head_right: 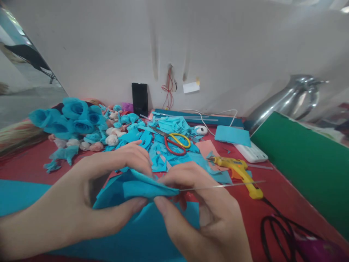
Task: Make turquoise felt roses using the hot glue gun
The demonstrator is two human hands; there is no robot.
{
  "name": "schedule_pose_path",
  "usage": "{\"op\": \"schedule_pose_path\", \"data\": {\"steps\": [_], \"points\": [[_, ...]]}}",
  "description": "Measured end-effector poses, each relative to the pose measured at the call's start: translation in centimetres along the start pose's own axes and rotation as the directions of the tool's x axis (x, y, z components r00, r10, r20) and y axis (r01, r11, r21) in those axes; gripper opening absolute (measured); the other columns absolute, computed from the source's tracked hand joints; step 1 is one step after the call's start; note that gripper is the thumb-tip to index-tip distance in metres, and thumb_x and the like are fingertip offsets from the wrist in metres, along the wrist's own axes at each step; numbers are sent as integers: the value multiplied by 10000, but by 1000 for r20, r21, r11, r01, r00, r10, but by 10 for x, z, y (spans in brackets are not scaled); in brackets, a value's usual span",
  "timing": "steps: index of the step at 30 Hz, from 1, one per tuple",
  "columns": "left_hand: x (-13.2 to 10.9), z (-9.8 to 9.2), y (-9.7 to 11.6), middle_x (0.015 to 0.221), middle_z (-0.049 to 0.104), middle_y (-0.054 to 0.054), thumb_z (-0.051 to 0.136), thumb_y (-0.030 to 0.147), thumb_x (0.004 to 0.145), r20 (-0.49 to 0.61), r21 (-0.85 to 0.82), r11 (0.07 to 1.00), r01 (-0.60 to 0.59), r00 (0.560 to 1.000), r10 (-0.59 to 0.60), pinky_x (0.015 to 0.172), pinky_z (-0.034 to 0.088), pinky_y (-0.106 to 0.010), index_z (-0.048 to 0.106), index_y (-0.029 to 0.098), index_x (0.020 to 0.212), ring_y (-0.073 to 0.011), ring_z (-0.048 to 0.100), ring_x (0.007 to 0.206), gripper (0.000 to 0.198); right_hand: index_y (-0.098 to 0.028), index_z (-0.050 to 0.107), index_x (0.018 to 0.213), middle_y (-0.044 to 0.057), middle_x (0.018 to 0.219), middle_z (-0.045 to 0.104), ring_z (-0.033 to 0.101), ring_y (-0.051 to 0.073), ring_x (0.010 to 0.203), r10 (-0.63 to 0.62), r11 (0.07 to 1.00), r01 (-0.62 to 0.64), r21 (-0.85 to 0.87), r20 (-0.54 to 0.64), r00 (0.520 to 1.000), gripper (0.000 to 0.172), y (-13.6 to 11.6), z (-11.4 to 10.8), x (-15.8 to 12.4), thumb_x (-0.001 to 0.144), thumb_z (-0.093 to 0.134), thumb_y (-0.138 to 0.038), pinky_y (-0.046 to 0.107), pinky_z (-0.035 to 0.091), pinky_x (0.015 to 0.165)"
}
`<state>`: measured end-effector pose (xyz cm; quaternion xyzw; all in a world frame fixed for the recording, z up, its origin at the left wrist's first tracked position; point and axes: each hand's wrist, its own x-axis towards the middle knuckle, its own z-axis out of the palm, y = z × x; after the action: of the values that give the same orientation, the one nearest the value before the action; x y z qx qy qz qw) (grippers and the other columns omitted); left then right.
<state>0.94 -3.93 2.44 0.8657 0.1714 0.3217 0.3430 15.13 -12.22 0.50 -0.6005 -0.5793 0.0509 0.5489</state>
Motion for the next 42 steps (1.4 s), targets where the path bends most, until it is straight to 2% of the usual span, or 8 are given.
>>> {"op": "schedule_pose_path", "data": {"steps": [6,10,17,23,27,31,34,42], "points": [[1,1,-1,719,606,40,559,119,676,14,-83,995,54,999,-53,591,502,-189,572,194,762,-92,572,649,115,-268,598,855,-20,818,618,608,141,745,-76,994,63,85,171,982,166,4,-10,-1,750,582,-140,194,549,610],[1,1,-1,708,614,52,563,119,677,1,-117,992,56,998,-56,596,509,-159,564,191,756,-87,585,653,107,-287,603,891,-41,864,622,604,115,791,-87,994,75,82,155,984,225,6,-10,-1,753,587,-109,142,533,667],[1,2,-2,677,581,61,566,142,689,36,-182,976,123,992,-118,530,500,-115,532,206,766,-74,561,606,106,-325,656,850,-50,708,600,601,102,597,20,948,-49,315,94,995,311,10,-6,1,667,634,-74,138,530,513],[0,0,-3,768,589,55,560,113,721,85,-224,967,124,991,-108,581,505,-106,510,219,801,-74,573,702,142,-335,670,856,-28,715,621,623,149,663,0,928,-54,368,145,989,340,12,-9,1,654,646,-63,208,550,560],[-1,0,-3,733,563,51,549,135,737,104,-244,957,158,985,-136,539,491,-133,491,225,801,-78,555,652,126,-361,650,907,-31,751,625,624,136,660,-5,920,-76,384,206,979,360,14,-10,0,694,622,-72,180,541,544],[0,0,-2,655,507,55,555,157,737,155,-319,912,257,964,-218,513,454,-144,463,224,765,-77,512,612,117,-391,644,881,-46,744,633,626,127,646,137,888,-210,409,200,970,245,15,-5,-3,733,649,-196,175,536,562],[-1,1,-2,660,485,53,552,173,753,184,-342,893,294,952,-243,535,442,-152,458,230,770,-80,496,632,112,-338,667,797,-18,715,647,615,147,577,255,844,-301,444,162,953,138,14,-1,-5,682,701,-269,199,526,484],[0,3,-4,750,496,60,562,158,740,109,-296,913,281,959,-260,584,430,-152,448,251,793,-87,481,733,156,-258,643,727,3,517,567,547,181,460,416,797,-402,451,74,907,202,14,7,-2,589,731,-375,266,471,377]]}}
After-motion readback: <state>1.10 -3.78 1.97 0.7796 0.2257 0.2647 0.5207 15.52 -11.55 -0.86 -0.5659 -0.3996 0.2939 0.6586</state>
